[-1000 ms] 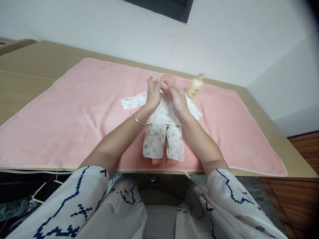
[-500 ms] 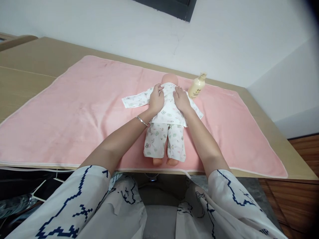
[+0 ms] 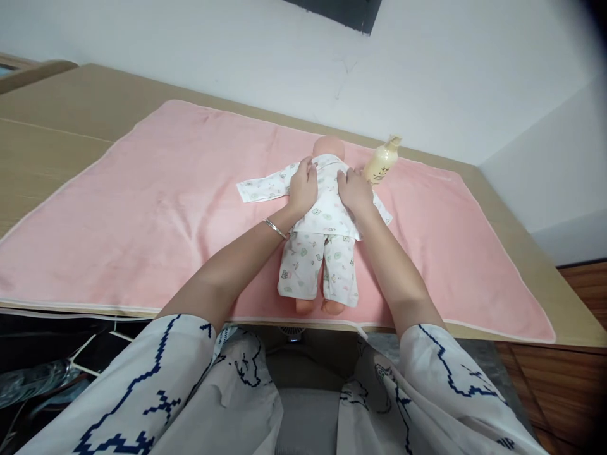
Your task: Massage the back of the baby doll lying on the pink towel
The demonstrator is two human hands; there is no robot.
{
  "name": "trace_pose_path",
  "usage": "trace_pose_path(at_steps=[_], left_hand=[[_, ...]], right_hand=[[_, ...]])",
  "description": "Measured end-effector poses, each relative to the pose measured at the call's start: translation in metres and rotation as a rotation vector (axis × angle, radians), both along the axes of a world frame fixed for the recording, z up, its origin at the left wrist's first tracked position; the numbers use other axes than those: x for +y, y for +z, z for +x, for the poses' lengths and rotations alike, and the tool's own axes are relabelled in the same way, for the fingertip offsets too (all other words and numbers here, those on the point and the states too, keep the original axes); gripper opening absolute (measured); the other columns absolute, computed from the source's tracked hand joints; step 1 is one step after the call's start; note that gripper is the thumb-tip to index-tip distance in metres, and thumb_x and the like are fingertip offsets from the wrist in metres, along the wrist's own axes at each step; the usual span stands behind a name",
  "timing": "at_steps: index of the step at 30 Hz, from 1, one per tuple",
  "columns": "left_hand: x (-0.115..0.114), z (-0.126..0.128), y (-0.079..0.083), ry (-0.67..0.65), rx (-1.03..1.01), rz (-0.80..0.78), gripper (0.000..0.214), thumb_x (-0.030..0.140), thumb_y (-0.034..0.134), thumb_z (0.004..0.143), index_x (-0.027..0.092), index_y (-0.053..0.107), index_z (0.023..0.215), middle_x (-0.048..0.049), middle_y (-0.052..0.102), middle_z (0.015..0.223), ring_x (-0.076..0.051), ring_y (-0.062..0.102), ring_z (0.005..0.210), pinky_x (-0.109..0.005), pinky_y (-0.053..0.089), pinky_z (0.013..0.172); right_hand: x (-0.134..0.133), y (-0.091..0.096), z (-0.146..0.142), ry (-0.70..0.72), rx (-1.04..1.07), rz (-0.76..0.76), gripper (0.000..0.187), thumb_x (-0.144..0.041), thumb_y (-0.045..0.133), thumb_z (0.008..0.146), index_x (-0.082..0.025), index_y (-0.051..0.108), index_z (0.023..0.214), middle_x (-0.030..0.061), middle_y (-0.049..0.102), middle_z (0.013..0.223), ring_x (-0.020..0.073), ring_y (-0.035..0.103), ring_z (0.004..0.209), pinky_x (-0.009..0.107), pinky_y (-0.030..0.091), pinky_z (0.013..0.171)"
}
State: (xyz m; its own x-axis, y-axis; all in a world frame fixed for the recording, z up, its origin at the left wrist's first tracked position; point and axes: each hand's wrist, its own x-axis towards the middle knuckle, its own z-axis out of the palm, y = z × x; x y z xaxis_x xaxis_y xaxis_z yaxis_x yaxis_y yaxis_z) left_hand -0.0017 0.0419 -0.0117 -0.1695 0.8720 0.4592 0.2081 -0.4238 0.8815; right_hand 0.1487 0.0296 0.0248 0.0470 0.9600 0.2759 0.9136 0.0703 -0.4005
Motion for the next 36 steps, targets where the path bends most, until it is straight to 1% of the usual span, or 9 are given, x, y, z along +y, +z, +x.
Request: trace_pose_path(at_steps=[3, 8, 11, 14, 16, 20, 24, 31, 36], left_hand=[[-0.001, 0.0, 0.0, 0.008, 0.002, 0.0, 0.048, 0.059, 0.036, 0.097, 0.024, 0.056, 0.124, -0.0095, 0.066, 0.132, -0.023, 0.057, 0.13, -0.039, 0.041, 0.115], [-0.003, -0.002, 0.002, 0.004, -0.02, -0.013, 0.045, 0.058, 0.039, 0.096, 0.025, 0.057, 0.122, -0.0088, 0.064, 0.135, -0.024, 0.054, 0.134, -0.041, 0.037, 0.118], [-0.003, -0.001, 0.003, -0.008, -0.009, -0.002, 0.044, 0.057, 0.039, 0.097, 0.024, 0.057, 0.121, -0.0091, 0.067, 0.131, -0.024, 0.056, 0.131, -0.04, 0.039, 0.116], [-0.003, 0.0, 0.002, -0.004, 0.006, 0.009, 0.043, 0.055, 0.039, 0.097, 0.023, 0.057, 0.12, -0.0096, 0.068, 0.128, -0.024, 0.06, 0.126, -0.039, 0.043, 0.113], [-0.002, 0.0, 0.002, 0.005, 0.007, 0.006, 0.041, 0.054, 0.039, 0.098, 0.023, 0.058, 0.118, -0.0098, 0.068, 0.128, -0.023, 0.061, 0.124, -0.039, 0.044, 0.112], [-0.002, 0.0, 0.001, 0.002, -0.002, -0.004, 0.039, 0.053, 0.04, 0.098, 0.024, 0.058, 0.117, -0.0086, 0.068, 0.128, -0.023, 0.06, 0.125, -0.039, 0.043, 0.113], [-0.005, -0.001, 0.004, -0.025, 0.003, -0.01, 0.037, 0.05, 0.04, 0.098, 0.024, 0.057, 0.119, -0.0089, 0.067, 0.131, -0.023, 0.059, 0.127, -0.04, 0.041, 0.115], [-0.01, 0.0, 0.009, 0.006, 0.144, -0.032, 0.03, 0.026, 0.037, 0.098, 0.021, 0.057, 0.12, -0.0088, 0.065, 0.133, -0.019, 0.06, 0.126, -0.034, 0.045, 0.111], [-0.004, 0.0, 0.008, 0.016, 0.324, -0.034, 0.037, 0.023, 0.04, 0.094, 0.019, 0.057, 0.126, -0.0096, 0.06, 0.14, -0.021, 0.051, 0.136, -0.037, 0.038, 0.118]], right_hand=[[-0.015, 0.003, -0.02, 0.126, -0.029, 0.05, 0.059, -0.043, 0.026, 0.099, -0.005, 0.049, 0.138, 0.0228, 0.044, 0.151, 0.0382, 0.033, 0.145, 0.064, 0.019, 0.118], [-0.009, 0.007, -0.02, 0.396, -0.035, 0.034, 0.053, -0.047, 0.032, 0.098, -0.022, 0.05, 0.141, 0.0071, 0.037, 0.159, 0.0303, 0.023, 0.152, 0.06, 0.012, 0.123], [0.007, 0.003, 0.0, 0.292, 0.021, 0.017, 0.054, -0.05, 0.029, 0.098, -0.024, 0.049, 0.141, 0.0068, 0.04, 0.157, 0.0285, 0.027, 0.15, 0.062, 0.01, 0.122], [0.01, -0.002, 0.008, 0.033, 0.057, 0.006, 0.06, -0.053, 0.028, 0.097, -0.018, 0.051, 0.139, 0.0146, 0.044, 0.153, 0.0347, 0.033, 0.146, 0.068, 0.016, 0.118], [0.002, -0.003, 0.001, -0.055, 0.044, -0.003, 0.063, -0.052, 0.027, 0.097, -0.011, 0.049, 0.139, 0.0206, 0.043, 0.152, 0.0398, 0.032, 0.145, 0.071, 0.017, 0.115], [-0.018, 0.001, -0.024, 0.1, -0.026, 0.023, 0.063, -0.043, 0.026, 0.098, -0.002, 0.041, 0.143, 0.0247, 0.036, 0.155, 0.0397, 0.024, 0.149, 0.065, 0.015, 0.12], [-0.015, 0.005, -0.028, 0.266, -0.029, 0.026, 0.059, -0.041, 0.028, 0.097, -0.01, 0.039, 0.147, 0.0147, 0.033, 0.16, 0.0327, 0.021, 0.151, 0.058, 0.014, 0.124], [0.001, 0.003, -0.008, 0.185, 0.134, 0.033, 0.074, -0.046, 0.031, 0.095, -0.017, 0.005, 0.157, 0.0111, 0.036, 0.159, 0.0304, 0.032, 0.148, 0.062, 0.017, 0.121], [-0.015, 0.008, -0.018, 0.126, 0.047, 0.034, 0.073, -0.046, 0.029, 0.096, -0.018, 0.003, 0.157, 0.0115, 0.042, 0.155, 0.0346, 0.043, 0.139, 0.066, 0.027, 0.115]])
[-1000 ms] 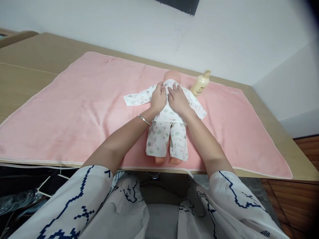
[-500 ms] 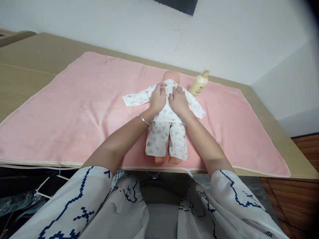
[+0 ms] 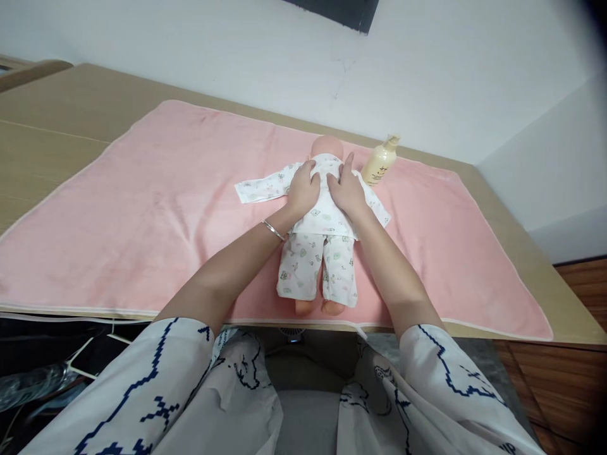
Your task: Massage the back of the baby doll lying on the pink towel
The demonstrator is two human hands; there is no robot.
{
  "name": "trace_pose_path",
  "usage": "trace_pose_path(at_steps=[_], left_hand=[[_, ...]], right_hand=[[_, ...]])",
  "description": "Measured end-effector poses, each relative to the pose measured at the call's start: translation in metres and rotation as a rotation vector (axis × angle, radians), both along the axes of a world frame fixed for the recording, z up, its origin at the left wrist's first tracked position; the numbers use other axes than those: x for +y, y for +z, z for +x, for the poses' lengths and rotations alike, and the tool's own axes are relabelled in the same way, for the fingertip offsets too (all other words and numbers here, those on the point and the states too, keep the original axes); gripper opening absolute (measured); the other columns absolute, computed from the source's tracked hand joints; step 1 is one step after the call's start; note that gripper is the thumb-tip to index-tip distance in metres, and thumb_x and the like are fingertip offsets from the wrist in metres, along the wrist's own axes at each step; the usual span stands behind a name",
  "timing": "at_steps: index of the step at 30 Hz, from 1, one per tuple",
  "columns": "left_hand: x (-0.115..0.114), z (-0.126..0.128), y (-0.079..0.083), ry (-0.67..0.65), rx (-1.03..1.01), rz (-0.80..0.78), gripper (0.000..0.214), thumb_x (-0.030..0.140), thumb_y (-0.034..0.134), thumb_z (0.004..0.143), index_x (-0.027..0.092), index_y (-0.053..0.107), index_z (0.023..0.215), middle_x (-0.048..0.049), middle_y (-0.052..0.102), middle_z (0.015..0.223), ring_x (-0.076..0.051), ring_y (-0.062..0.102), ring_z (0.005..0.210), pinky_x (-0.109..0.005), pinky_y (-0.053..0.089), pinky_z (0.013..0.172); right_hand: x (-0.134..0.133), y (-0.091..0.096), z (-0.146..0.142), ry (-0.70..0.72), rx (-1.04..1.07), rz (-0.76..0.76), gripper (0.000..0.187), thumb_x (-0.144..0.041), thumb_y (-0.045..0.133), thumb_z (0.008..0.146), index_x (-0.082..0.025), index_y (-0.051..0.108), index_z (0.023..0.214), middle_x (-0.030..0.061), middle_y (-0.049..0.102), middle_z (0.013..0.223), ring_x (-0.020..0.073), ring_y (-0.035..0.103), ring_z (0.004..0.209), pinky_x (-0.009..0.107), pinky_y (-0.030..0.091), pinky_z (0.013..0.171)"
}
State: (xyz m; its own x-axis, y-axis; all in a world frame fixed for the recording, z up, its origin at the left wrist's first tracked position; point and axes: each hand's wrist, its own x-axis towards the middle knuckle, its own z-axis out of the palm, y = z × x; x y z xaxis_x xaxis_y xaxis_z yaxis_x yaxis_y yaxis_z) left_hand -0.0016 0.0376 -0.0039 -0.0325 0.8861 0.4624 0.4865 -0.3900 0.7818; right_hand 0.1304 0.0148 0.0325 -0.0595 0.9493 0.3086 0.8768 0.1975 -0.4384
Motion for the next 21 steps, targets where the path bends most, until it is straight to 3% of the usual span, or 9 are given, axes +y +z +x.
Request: trace_pose_path(at_steps=[6, 10, 15, 18, 21], left_hand=[[0.01, -0.003, 0.01, 0.049, 0.258, -0.126, 0.042, 0.037, 0.04, 0.097, 0.022, 0.054, 0.134, -0.0071, 0.046, 0.154, -0.026, 0.03, 0.15, -0.047, 0.018, 0.126], [-0.012, 0.004, 0.022, 0.039, 0.418, -0.152, 0.048, 0.035, 0.033, 0.098, 0.017, 0.048, 0.14, -0.011, 0.042, 0.156, -0.029, 0.031, 0.149, -0.051, 0.02, 0.124], [-0.039, 0.017, 0.034, 0.074, 0.499, -0.142, 0.055, 0.031, 0.032, 0.097, 0.011, 0.035, 0.148, -0.0143, 0.042, 0.156, -0.027, 0.032, 0.148, -0.052, 0.011, 0.126], [-0.03, 0.011, 0.036, 0.056, 0.495, -0.2, 0.062, 0.034, 0.035, 0.095, 0.013, 0.025, 0.153, -0.0122, 0.034, 0.16, -0.026, 0.024, 0.152, -0.052, 0.006, 0.127], [-0.011, -0.001, 0.033, 0.034, 0.481, -0.268, 0.075, 0.041, 0.04, 0.093, 0.017, 0.009, 0.157, -0.0103, 0.017, 0.166, -0.027, 0.005, 0.156, -0.059, -0.003, 0.124]], right_hand=[[-0.015, 0.001, -0.015, -0.056, -0.099, -0.007, 0.069, -0.044, 0.027, 0.097, -0.01, 0.012, 0.156, 0.0186, 0.04, 0.155, 0.0378, 0.034, 0.145, 0.067, 0.024, 0.115], [0.002, -0.002, 0.0, 0.002, -0.054, -0.025, 0.061, -0.044, 0.028, 0.096, -0.021, 0.026, 0.153, 0.0101, 0.04, 0.156, 0.0343, 0.032, 0.147, 0.067, 0.02, 0.117], [0.013, -0.001, 0.013, -0.054, -0.033, -0.103, 0.063, -0.046, 0.026, 0.097, -0.015, 0.03, 0.151, 0.0126, 0.034, 0.159, 0.0321, 0.027, 0.149, 0.063, 0.017, 0.12], [-0.003, 0.006, 0.001, -0.057, -0.123, -0.082, 0.056, -0.037, 0.023, 0.098, -0.009, 0.041, 0.143, 0.0194, 0.047, 0.149, 0.0345, 0.038, 0.143, 0.06, 0.027, 0.116], [-0.021, 0.015, -0.013, -0.027, -0.22, -0.054, 0.048, -0.029, 0.025, 0.097, -0.005, 0.055, 0.126, 0.0239, 0.061, 0.13, 0.0365, 0.052, 0.128, 0.057, 0.036, 0.11]])
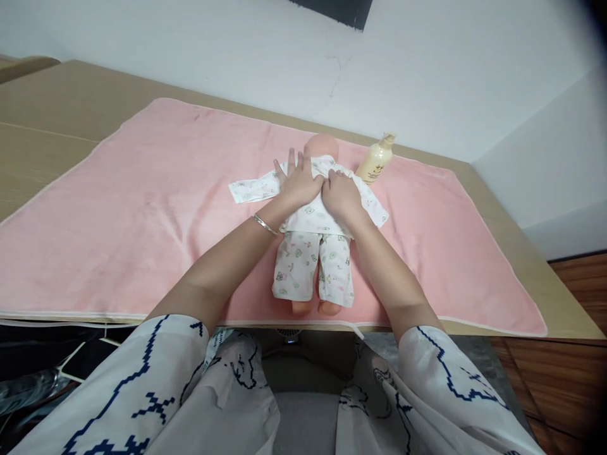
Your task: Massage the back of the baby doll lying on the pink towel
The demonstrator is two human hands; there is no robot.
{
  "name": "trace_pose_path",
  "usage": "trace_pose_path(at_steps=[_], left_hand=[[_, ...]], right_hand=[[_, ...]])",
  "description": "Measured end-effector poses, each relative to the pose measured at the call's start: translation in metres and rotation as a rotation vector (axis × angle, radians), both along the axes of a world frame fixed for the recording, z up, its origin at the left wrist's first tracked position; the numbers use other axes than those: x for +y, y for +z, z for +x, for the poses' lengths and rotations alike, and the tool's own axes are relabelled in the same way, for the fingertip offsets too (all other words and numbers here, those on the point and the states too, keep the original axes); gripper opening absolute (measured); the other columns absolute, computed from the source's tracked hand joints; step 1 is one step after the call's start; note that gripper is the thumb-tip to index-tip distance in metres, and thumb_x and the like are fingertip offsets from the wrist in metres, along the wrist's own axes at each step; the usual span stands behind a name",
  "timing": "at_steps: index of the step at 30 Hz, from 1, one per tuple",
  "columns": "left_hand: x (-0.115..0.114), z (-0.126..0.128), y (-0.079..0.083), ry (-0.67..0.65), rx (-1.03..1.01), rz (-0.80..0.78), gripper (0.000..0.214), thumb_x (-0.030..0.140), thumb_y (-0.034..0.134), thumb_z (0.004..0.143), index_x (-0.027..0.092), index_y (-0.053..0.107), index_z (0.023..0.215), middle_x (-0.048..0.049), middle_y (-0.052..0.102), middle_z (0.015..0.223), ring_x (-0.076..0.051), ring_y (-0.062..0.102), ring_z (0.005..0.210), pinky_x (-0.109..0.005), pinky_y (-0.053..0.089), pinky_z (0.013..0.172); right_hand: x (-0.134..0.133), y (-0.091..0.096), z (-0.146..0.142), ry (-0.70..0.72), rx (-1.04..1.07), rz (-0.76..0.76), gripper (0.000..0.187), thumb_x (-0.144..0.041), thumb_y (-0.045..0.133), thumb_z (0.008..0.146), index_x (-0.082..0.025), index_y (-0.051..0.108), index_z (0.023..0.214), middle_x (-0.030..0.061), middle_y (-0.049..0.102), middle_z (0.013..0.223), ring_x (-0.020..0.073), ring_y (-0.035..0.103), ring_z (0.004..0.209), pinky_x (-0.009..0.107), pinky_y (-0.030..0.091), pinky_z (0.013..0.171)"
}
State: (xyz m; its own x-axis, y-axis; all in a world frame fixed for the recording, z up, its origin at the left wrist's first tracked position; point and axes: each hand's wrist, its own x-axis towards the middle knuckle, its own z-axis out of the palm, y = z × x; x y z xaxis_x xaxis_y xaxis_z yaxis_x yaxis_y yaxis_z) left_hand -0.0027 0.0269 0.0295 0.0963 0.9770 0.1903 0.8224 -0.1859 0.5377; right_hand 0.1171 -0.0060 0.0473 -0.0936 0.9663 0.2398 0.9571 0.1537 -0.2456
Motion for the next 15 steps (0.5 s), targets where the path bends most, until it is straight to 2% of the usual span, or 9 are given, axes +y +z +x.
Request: trace_pose_path(at_steps=[3, 5, 8, 10, 12, 15], left_hand=[[0.009, -0.007, -0.003, -0.012, -0.009, -0.017, 0.081, 0.046, 0.037, 0.093, 0.014, 0.0, 0.157, -0.0146, 0.005, 0.167, -0.029, -0.005, 0.156, -0.067, -0.01, 0.119], [0.005, -0.005, -0.003, -0.016, 0.027, -0.027, 0.077, 0.047, 0.035, 0.094, 0.016, 0.004, 0.158, -0.0127, 0.006, 0.168, -0.03, -0.006, 0.155, -0.067, -0.01, 0.119], [-0.009, 0.004, -0.001, -0.018, 0.085, -0.025, 0.07, 0.044, 0.037, 0.093, 0.023, 0.018, 0.157, -0.0059, 0.01, 0.168, -0.032, -0.005, 0.155, -0.065, -0.007, 0.121], [-0.017, 0.009, -0.001, -0.043, 0.082, 0.022, 0.066, 0.041, 0.039, 0.092, 0.025, 0.026, 0.155, -0.0037, 0.013, 0.168, -0.032, -0.004, 0.155, -0.063, -0.007, 0.122], [-0.016, 0.01, -0.001, -0.072, 0.05, 0.047, 0.063, 0.04, 0.039, 0.092, 0.025, 0.03, 0.153, -0.0025, 0.017, 0.167, -0.03, 0.001, 0.156, -0.058, -0.004, 0.124], [-0.002, 0.002, -0.003, -0.122, -0.006, 0.002, 0.063, 0.04, 0.038, 0.093, 0.025, 0.031, 0.153, -0.0026, 0.022, 0.166, -0.029, 0.009, 0.155, -0.053, 0.005, 0.126]], right_hand=[[-0.001, 0.002, 0.0, 0.051, -0.013, 0.013, 0.046, -0.032, 0.028, 0.097, -0.009, 0.061, 0.119, 0.0219, 0.064, 0.123, 0.0361, 0.055, 0.124, 0.058, 0.034, 0.11], [0.009, -0.001, 0.009, 0.083, 0.049, -0.007, 0.049, -0.035, 0.026, 0.098, -0.011, 0.059, 0.126, 0.0192, 0.061, 0.133, 0.0338, 0.049, 0.133, 0.058, 0.029, 0.115], [0.029, -0.012, 0.029, 0.096, 0.181, -0.064, 0.057, -0.039, 0.021, 0.099, -0.015, 0.041, 0.146, 0.0116, 0.038, 0.157, 0.0278, 0.027, 0.15, 0.054, 0.018, 0.122], [0.039, -0.018, 0.037, 0.089, 0.227, -0.086, 0.06, -0.042, 0.02, 0.099, -0.017, 0.032, 0.152, 0.0077, 0.026, 0.163, 0.0261, 0.017, 0.154, 0.053, 0.013, 0.124], [0.039, -0.019, 0.037, 0.071, 0.219, -0.085, 0.06, -0.043, 0.021, 0.099, -0.017, 0.032, 0.152, 0.0086, 0.027, 0.163, 0.0279, 0.018, 0.153, 0.055, 0.014, 0.123], [0.023, -0.012, 0.021, 0.064, 0.137, -0.03, 0.054, -0.035, 0.025, 0.098, -0.012, 0.046, 0.142, 0.0159, 0.046, 0.151, 0.032, 0.038, 0.143, 0.055, 0.028, 0.117]])
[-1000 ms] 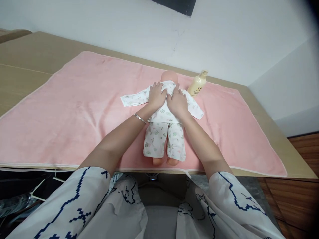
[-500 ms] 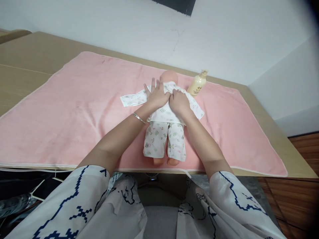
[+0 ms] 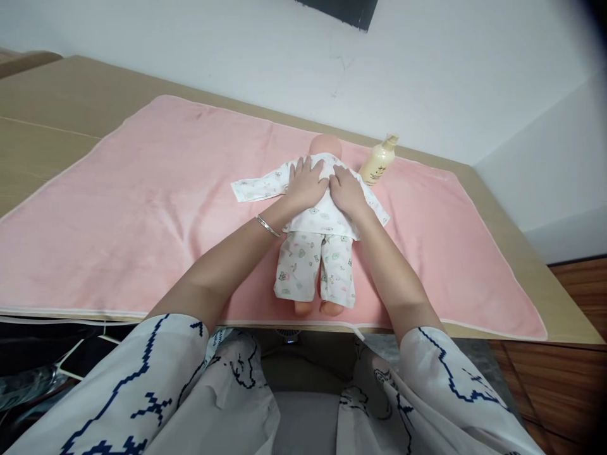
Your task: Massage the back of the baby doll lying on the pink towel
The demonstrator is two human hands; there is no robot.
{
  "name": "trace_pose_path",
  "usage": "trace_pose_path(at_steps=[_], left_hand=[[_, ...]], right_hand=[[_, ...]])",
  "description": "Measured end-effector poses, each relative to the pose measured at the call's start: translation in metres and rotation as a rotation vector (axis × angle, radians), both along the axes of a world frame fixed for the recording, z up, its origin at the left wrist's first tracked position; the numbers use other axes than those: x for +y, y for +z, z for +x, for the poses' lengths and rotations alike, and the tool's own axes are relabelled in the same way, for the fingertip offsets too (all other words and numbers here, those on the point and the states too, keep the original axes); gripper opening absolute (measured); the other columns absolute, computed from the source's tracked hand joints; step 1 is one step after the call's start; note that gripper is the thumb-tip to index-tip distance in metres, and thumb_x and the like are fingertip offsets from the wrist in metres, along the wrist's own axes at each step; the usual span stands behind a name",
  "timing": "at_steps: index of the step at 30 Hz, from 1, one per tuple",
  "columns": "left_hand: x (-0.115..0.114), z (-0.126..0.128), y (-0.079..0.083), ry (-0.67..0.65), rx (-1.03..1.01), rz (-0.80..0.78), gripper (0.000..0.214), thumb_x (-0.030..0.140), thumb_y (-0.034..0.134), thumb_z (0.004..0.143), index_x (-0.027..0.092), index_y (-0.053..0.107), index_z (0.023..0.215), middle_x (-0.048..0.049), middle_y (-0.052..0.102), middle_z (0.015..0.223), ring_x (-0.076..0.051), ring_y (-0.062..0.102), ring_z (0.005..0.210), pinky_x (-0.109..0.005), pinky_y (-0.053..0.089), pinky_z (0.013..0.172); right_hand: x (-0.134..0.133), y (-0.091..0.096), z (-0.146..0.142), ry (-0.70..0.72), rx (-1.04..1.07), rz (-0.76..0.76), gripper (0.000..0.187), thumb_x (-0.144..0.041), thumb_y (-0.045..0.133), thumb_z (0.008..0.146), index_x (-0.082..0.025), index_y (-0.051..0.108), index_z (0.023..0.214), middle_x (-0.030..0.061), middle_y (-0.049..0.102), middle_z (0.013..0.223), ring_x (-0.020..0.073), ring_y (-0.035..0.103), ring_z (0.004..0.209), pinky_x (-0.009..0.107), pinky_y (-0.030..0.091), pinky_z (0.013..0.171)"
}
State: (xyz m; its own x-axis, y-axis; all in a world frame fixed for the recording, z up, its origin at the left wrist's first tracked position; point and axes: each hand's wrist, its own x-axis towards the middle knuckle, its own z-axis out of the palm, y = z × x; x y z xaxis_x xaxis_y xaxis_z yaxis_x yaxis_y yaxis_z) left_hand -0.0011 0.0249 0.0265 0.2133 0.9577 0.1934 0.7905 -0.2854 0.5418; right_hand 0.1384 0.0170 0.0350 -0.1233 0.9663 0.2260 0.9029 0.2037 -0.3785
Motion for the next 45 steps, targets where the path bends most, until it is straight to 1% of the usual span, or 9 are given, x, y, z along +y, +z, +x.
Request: trace_pose_path(at_steps=[3, 6, 12, 15, 29, 33, 37, 41, 45], left_hand=[[0.017, -0.013, -0.002, -0.071, -0.019, -0.024, 0.061, 0.041, 0.038, 0.093, 0.024, 0.033, 0.152, -0.0039, 0.024, 0.165, -0.029, 0.013, 0.155, -0.049, 0.011, 0.126], [0.021, -0.016, -0.002, -0.091, -0.01, -0.018, 0.061, 0.042, 0.038, 0.094, 0.023, 0.034, 0.152, -0.0062, 0.025, 0.165, -0.03, 0.015, 0.154, -0.049, 0.014, 0.125], [-0.005, 0.004, -0.003, 0.029, 0.007, 0.088, 0.056, 0.039, 0.043, 0.095, 0.021, 0.042, 0.147, -0.0099, 0.034, 0.161, -0.032, 0.022, 0.152, -0.051, 0.017, 0.124], [-0.011, 0.008, -0.007, 0.059, -0.017, 0.137, 0.053, 0.04, 0.044, 0.095, 0.022, 0.046, 0.145, -0.0083, 0.038, 0.159, -0.03, 0.025, 0.151, -0.049, 0.019, 0.124], [-0.01, 0.006, -0.012, 0.07, -0.046, 0.191, 0.048, 0.036, 0.043, 0.095, 0.022, 0.049, 0.141, -0.0085, 0.043, 0.155, -0.029, 0.031, 0.148, -0.047, 0.023, 0.123], [-0.004, 0.002, -0.013, 0.047, -0.097, 0.207, 0.047, 0.035, 0.047, 0.092, 0.021, 0.054, 0.137, -0.0098, 0.051, 0.148, -0.027, 0.039, 0.142, -0.044, 0.027, 0.122], [0.011, -0.008, -0.014, 0.006, -0.191, 0.218, 0.044, 0.032, 0.046, 0.09, 0.022, 0.06, 0.13, -0.0069, 0.061, 0.137, -0.023, 0.05, 0.132, -0.04, 0.034, 0.119], [0.023, -0.015, -0.014, -0.016, -0.282, 0.153, 0.043, 0.025, 0.039, 0.091, 0.02, 0.061, 0.127, -0.0041, 0.063, 0.136, -0.017, 0.054, 0.129, -0.032, 0.039, 0.116], [0.016, -0.007, -0.012, 0.038, -0.158, 0.147, 0.044, 0.028, 0.039, 0.094, 0.021, 0.057, 0.133, -0.0063, 0.055, 0.146, -0.024, 0.044, 0.14, -0.042, 0.03, 0.121]], right_hand=[[-0.02, 0.011, -0.018, 0.01, -0.106, 0.056, 0.046, -0.028, 0.027, 0.096, -0.011, 0.059, 0.125, 0.0194, 0.063, 0.128, 0.0337, 0.055, 0.123, 0.054, 0.039, 0.108], [-0.025, 0.017, -0.02, 0.024, -0.144, 0.069, 0.044, -0.026, 0.027, 0.096, -0.014, 0.063, 0.119, 0.0167, 0.067, 0.121, 0.0329, 0.059, 0.116, 0.056, 0.038, 0.108], [0.009, -0.004, 0.009, 0.066, 0.036, 0.071, 0.053, -0.036, 0.021, 0.099, -0.02, 0.047, 0.143, 0.0074, 0.046, 0.153, 0.0245, 0.037, 0.146, 0.052, 0.025, 0.121], [0.019, -0.017, 0.015, 0.062, 0.074, 0.096, 0.057, -0.043, 0.018, 0.1, -0.021, 0.042, 0.147, 0.0057, 0.04, 0.157, 0.0206, 0.03, 0.15, 0.051, 0.019, 0.123], [0.013, -0.016, 0.017, 0.117, -0.015, 0.132, 0.055, -0.04, 0.026, 0.1, -0.02, 0.04, 0.149, 0.0073, 0.038, 0.158, 0.0234, 0.03, 0.15, 0.051, 0.019, 0.123], [0.004, -0.007, 0.016, 0.111, -0.06, 0.14, 0.054, -0.038, 0.028, 0.099, -0.02, 0.043, 0.148, 0.0083, 0.041, 0.156, 0.0263, 0.034, 0.147, 0.052, 0.028, 0.12], [-0.012, 0.001, -0.002, 0.046, -0.078, 0.127, 0.052, -0.032, 0.029, 0.098, -0.016, 0.048, 0.143, 0.012, 0.05, 0.149, 0.0303, 0.043, 0.141, 0.051, 0.037, 0.114], [-0.028, 0.0, -0.026, -0.041, -0.104, 0.172, 0.052, -0.028, 0.028, 0.097, -0.011, 0.05, 0.141, 0.0163, 0.054, 0.144, 0.0337, 0.044, 0.139, 0.052, 0.036, 0.115], [-0.024, -0.001, -0.025, -0.051, -0.062, 0.161, 0.051, -0.029, 0.028, 0.097, -0.014, 0.052, 0.139, 0.0146, 0.055, 0.144, 0.034, 0.045, 0.138, 0.054, 0.038, 0.112]])
